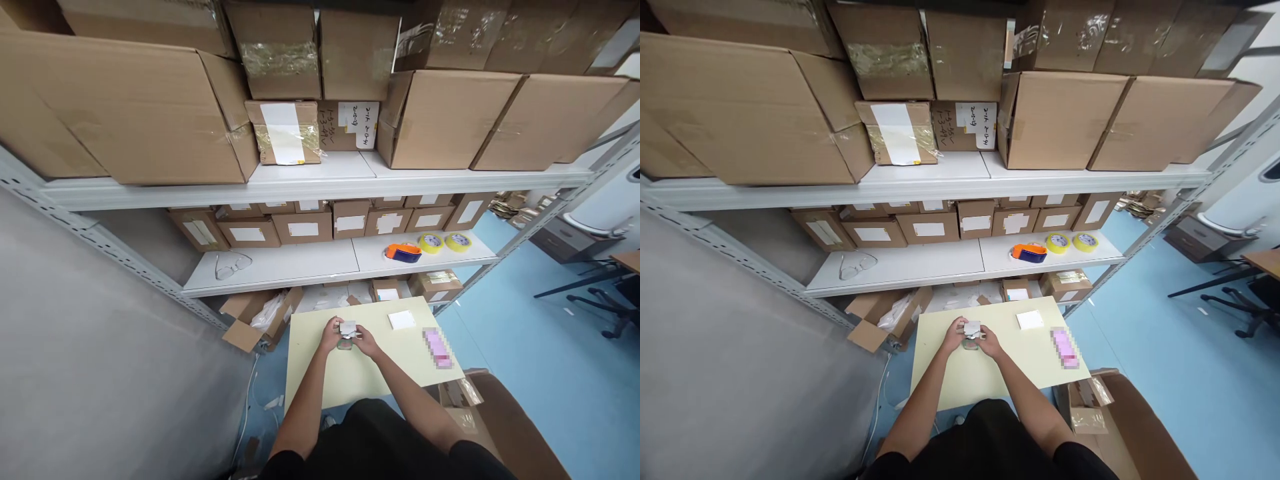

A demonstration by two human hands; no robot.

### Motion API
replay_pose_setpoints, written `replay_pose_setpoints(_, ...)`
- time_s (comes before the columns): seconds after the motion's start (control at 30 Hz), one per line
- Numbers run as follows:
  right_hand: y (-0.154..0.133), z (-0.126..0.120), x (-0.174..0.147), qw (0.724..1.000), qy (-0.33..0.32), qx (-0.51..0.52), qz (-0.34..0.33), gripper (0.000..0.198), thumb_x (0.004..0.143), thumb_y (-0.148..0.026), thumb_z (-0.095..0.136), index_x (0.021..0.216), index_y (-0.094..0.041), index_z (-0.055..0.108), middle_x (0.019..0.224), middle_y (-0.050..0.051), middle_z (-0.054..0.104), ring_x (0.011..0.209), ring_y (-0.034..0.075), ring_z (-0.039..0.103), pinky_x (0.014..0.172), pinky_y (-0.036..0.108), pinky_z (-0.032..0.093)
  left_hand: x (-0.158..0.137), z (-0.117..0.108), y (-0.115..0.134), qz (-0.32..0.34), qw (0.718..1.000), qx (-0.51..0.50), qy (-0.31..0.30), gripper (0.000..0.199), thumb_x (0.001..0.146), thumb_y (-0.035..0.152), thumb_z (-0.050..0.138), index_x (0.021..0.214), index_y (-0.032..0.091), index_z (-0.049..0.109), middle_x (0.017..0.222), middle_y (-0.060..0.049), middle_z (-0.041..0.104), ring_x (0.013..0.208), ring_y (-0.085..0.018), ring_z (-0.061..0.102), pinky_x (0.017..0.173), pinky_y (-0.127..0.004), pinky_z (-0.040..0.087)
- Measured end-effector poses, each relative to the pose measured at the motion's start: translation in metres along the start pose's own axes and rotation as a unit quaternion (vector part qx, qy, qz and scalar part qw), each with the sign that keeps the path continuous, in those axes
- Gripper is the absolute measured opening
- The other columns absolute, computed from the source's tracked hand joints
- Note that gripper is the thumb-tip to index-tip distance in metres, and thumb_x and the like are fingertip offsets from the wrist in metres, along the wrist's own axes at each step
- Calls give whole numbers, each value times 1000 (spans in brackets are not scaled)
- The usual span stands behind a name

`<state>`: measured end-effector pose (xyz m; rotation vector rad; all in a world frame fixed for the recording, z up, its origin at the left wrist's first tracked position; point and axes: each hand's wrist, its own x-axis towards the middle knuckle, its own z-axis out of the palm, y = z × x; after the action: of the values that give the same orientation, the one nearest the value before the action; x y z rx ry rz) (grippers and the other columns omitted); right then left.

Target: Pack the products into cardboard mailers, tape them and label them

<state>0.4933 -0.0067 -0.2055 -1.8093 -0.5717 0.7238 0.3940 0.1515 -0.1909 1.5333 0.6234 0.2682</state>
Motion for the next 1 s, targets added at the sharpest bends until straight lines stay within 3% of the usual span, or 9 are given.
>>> replay_pose_setpoints(0.13,1,-2,-7,998,51,32,-3,35,69,-41,74,98,-24,65,110,6,74,106,29,70,98,46,54,-12,-3,-2,-6,1000,-20,-21,53,55,11,82,105,21,69,154,-16,50,133,-34,58,103,-43,51)
replay_pose_setpoints(0.37,2,0,-7,996,74,39,-6,34,68,-46,69,92,-26,57,104,5,70,92,26,70,90,43,56,-21,5,-4,19,1000,-2,11,31,68,23,80,98,21,72,133,-12,66,130,-32,59,106,-46,52)
replay_pose_setpoints(0.5,-2,2,-5,991,104,34,74,36,66,-37,67,99,-25,59,95,3,71,86,24,71,85,39,56,-22,15,-8,1,1000,-4,3,35,73,36,79,103,20,72,133,-12,66,124,-32,63,98,-48,58)
replay_pose_setpoints(0.6,-7,5,-6,984,85,83,136,47,65,-33,66,111,-23,63,93,2,74,90,25,71,84,37,55,-23,18,-14,-12,1000,-13,6,37,79,42,75,108,19,71,136,-13,66,124,-32,65,99,-48,58)
replay_pose_setpoints(0.7,-13,12,-6,973,59,154,163,52,64,-30,68,114,-20,66,95,4,77,93,25,71,84,36,54,-22,17,-20,-16,998,-43,47,55,82,37,75,132,19,63,140,-16,66,131,-30,61,109,-45,51)
replay_pose_setpoints(0.8,-18,24,-2,965,51,193,171,54,61,-27,71,115,-20,67,99,5,78,97,26,70,86,36,54,-23,6,-20,-18,996,-71,58,72,81,33,77,148,18,52,143,-17,64,137,-30,58,116,-45,44)
replay_pose_setpoints(1.0,-33,77,22,959,-20,226,170,53,65,-23,71,117,-25,67,112,6,76,107,25,69,91,37,55,-35,-48,-10,-29,992,10,122,67,83,26,76,146,15,58,137,-17,69,131,-33,62,115,-46,46)
